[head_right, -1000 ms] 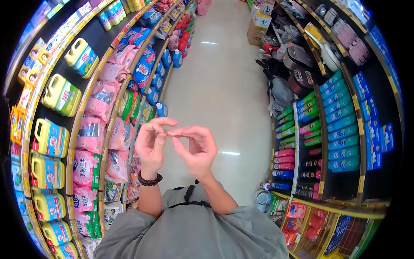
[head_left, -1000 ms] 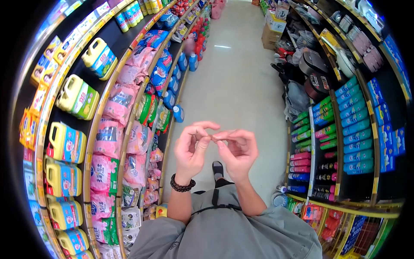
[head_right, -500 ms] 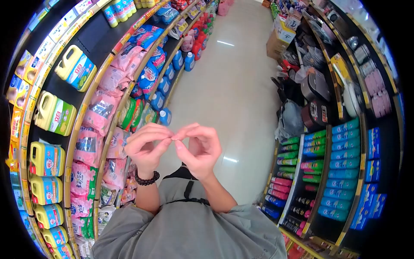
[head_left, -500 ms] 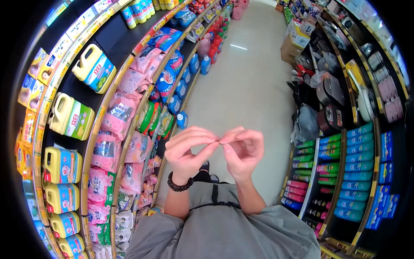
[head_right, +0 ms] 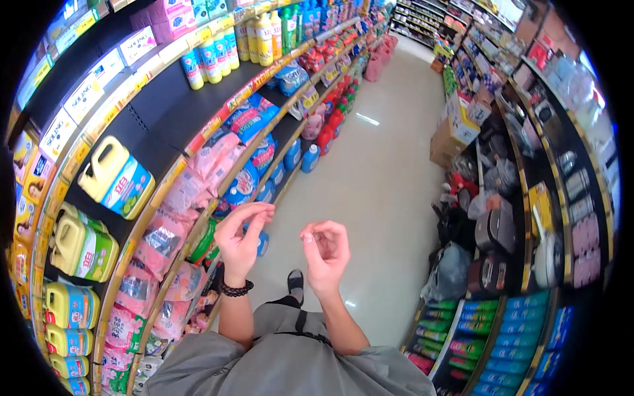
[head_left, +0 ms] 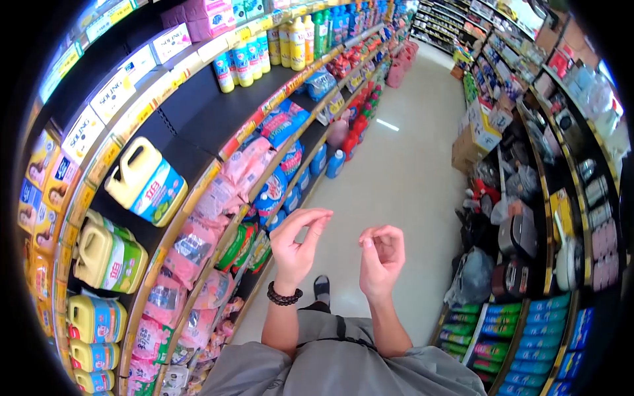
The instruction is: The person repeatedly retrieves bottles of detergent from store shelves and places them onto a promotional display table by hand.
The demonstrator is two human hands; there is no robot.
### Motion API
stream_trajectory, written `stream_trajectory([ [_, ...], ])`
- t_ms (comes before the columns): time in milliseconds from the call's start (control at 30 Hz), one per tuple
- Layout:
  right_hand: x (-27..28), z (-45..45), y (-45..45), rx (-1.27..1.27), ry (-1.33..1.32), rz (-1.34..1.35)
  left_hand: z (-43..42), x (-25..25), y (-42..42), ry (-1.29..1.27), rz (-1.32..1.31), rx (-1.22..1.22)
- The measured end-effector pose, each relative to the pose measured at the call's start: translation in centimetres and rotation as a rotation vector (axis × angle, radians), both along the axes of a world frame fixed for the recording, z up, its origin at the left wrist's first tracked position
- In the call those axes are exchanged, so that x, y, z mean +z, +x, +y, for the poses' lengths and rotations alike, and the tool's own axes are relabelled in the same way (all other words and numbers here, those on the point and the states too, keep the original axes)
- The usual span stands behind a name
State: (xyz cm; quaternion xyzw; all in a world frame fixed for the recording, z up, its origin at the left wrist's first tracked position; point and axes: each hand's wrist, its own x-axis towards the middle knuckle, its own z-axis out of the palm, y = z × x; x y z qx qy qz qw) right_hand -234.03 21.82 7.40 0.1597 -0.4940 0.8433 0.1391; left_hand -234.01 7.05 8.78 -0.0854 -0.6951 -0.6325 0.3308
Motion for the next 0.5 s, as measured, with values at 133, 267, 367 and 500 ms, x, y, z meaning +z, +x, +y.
stream_trajectory([
  [133, 0.6, -2.6, -6.8, 0.098, -0.067, -0.024, -2.9, 0.5, -6.0, 0.091, -0.038, 0.116],
  [267, -1.0, -5.3, -12.2, 0.193, -0.076, 0.011, -5.5, 0.8, -10.0, 0.059, -0.046, 0.234],
  [367, -0.6, -7.7, -15.8, 0.273, -0.047, -0.029, -7.6, 0.0, -13.2, 0.068, -0.009, 0.267],
  [500, -0.6, -10.9, -21.1, 0.411, -0.075, -0.052, -9.7, -0.8, -16.9, 0.058, -0.056, 0.370],
])
